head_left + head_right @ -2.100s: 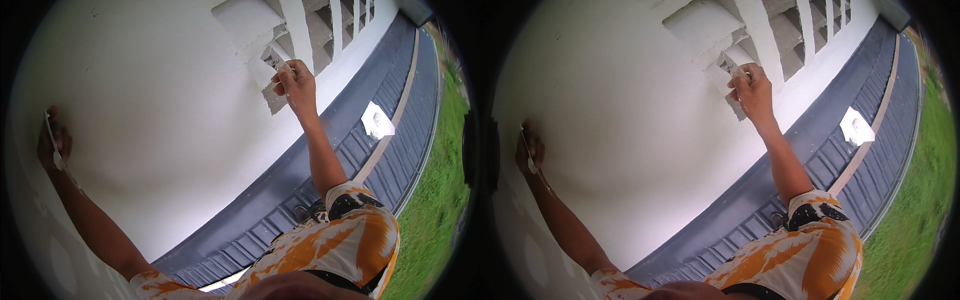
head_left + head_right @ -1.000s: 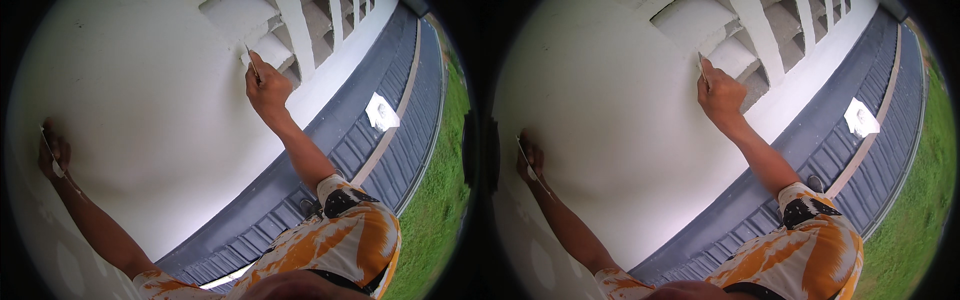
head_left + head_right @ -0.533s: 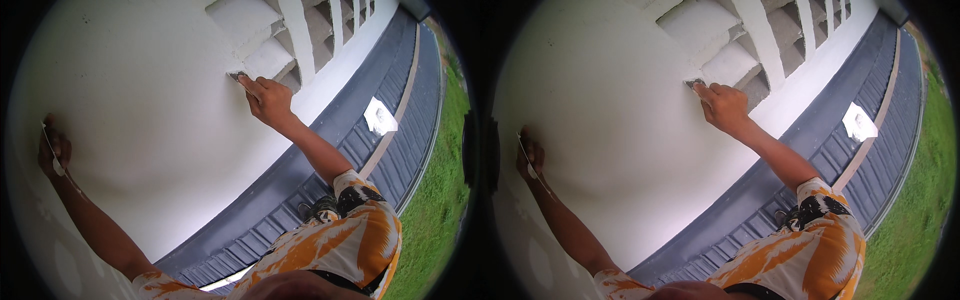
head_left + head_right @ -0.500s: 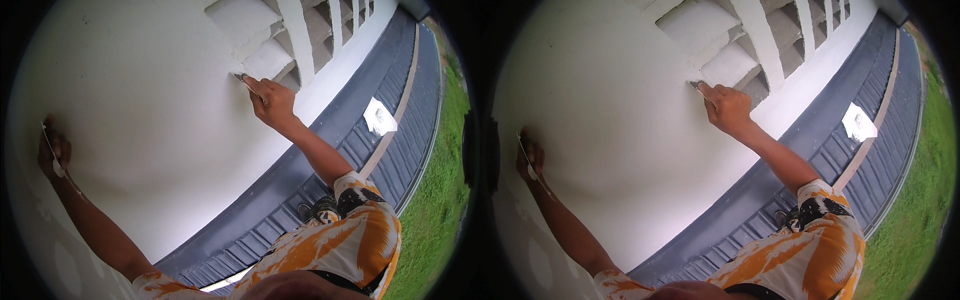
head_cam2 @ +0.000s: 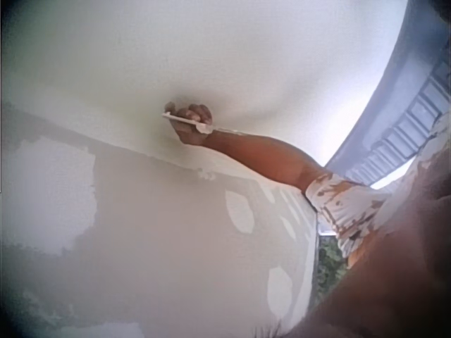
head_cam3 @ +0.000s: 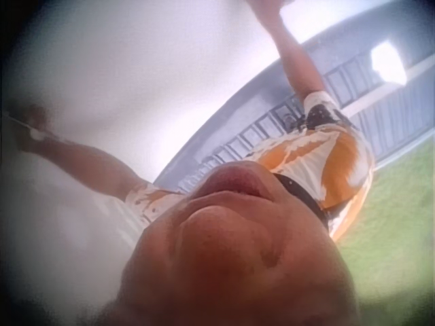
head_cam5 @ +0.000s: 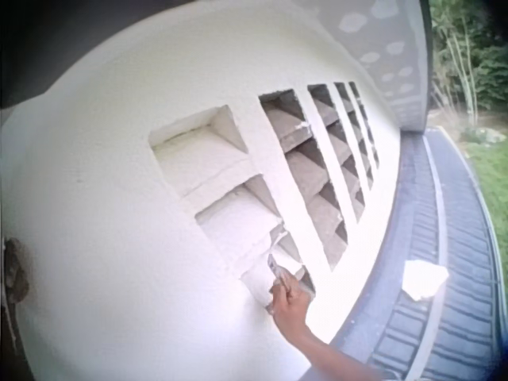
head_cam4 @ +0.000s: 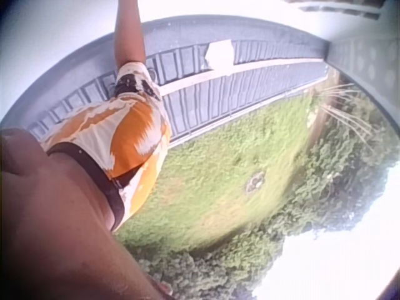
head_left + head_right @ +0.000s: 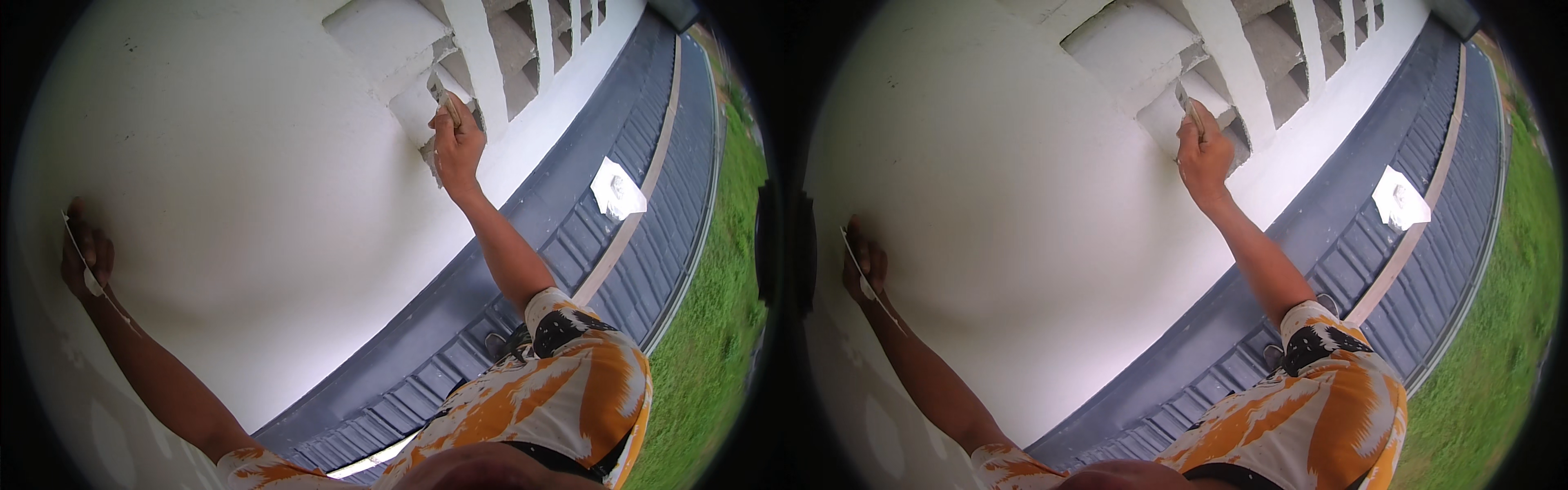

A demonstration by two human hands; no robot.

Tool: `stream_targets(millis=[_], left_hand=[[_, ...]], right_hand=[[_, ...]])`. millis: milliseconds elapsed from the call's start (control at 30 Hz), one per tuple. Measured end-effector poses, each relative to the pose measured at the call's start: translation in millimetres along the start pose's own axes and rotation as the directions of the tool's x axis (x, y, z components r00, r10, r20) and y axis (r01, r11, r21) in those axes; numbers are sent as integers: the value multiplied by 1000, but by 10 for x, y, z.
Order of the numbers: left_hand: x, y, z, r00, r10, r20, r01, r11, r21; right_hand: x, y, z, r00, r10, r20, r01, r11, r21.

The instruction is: The person applies white plaster to a ceiling using a trowel and a smaller putty knife. They repeatedly scoop plaster from the trowel and spread it into recessed rectangular sections, smoothing the surface.

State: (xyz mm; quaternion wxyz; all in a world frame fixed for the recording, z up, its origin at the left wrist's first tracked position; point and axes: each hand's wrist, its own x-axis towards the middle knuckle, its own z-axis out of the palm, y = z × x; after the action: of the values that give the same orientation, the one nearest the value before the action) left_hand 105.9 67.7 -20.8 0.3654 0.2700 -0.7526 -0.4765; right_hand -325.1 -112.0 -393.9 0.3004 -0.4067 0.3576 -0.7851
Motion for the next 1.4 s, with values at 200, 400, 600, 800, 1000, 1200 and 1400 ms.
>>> stream_targets(millis=[200,400,600,800,1000,1200,1400], left_hand=[[-16,8,-13,1000,20,-1,-20,1000,0],[-46,24,-23,1000,6,-2,-6,1000,-16],[-29,4,13,999,30,-11,-30,1000,3],[-53,18,2,999,25,-27,-25,1000,-6],[-27,-3,30,1000,18,-10,-18,1000,13],[-44,-3,-8,1000,15,-3,-15,1000,5],[-7,34,63,1000,6,-12,-6,1000,11]], right_hand=[[-59,-121,107,948,286,139,-317,889,331],[-170,-31,106,929,261,264,-335,896,293],[-268,33,106,934,194,300,-274,928,252],[-312,117,9,985,22,169,-33,998,60],[-324,-61,144,993,46,105,-60,988,142],[-324,101,163,876,-457,155,483,831,-276],[-368,75,150,824,-555,116,532,686,-497]])
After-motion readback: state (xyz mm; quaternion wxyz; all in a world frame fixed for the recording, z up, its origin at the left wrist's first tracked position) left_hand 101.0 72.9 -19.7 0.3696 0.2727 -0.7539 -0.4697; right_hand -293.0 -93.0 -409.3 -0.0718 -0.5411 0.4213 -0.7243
